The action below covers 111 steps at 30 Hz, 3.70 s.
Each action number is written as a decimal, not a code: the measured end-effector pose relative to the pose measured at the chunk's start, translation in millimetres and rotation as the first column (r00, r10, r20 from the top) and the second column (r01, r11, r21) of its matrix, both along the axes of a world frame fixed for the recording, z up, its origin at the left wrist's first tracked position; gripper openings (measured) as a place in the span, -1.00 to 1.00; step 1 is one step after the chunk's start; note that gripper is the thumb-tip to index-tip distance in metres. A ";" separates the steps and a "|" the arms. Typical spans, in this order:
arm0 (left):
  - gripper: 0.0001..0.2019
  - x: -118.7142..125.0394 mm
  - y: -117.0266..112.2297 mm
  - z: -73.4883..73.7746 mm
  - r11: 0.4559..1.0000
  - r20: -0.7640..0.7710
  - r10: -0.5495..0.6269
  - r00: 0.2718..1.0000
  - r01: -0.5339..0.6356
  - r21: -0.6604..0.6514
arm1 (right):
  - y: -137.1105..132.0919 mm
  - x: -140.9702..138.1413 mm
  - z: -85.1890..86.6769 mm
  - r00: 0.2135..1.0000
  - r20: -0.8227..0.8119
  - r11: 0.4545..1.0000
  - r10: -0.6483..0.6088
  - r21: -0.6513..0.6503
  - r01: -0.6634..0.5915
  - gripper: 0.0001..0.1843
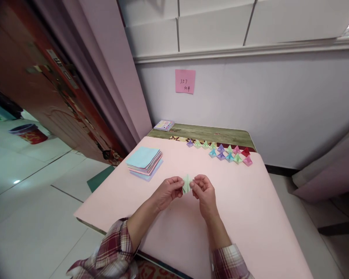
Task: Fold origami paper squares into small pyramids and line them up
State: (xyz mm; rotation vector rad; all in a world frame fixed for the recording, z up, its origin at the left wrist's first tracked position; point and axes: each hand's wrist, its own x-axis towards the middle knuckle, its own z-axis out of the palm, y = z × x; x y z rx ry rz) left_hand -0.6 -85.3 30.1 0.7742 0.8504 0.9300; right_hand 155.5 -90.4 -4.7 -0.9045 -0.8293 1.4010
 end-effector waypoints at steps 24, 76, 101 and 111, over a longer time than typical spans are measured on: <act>-0.43 7.6 -4.4 -7.2 0.944 -0.169 0.285 0.943 -0.246 0.222 | -4.8 -8.1 1.3 0.990 0.138 0.996 0.009 -0.089 0.003 -0.50; -0.76 -1.4 -0.1 0.1 0.934 -0.269 0.200 0.942 -0.101 0.342 | -4.4 1.9 8.5 0.963 0.175 0.973 0.206 0.064 -0.220 -0.79; -0.71 -2.6 -4.4 4.6 0.914 -0.278 0.076 0.958 0.045 0.404 | -3.6 -0.7 2.3 0.973 0.228 0.993 0.033 0.104 -0.058 -0.75; -0.65 2.1 -6.6 0.7 0.902 -0.272 0.123 0.955 0.007 0.432 | -2.5 -5.8 -0.7 0.986 0.163 0.998 -0.030 0.067 0.019 -0.70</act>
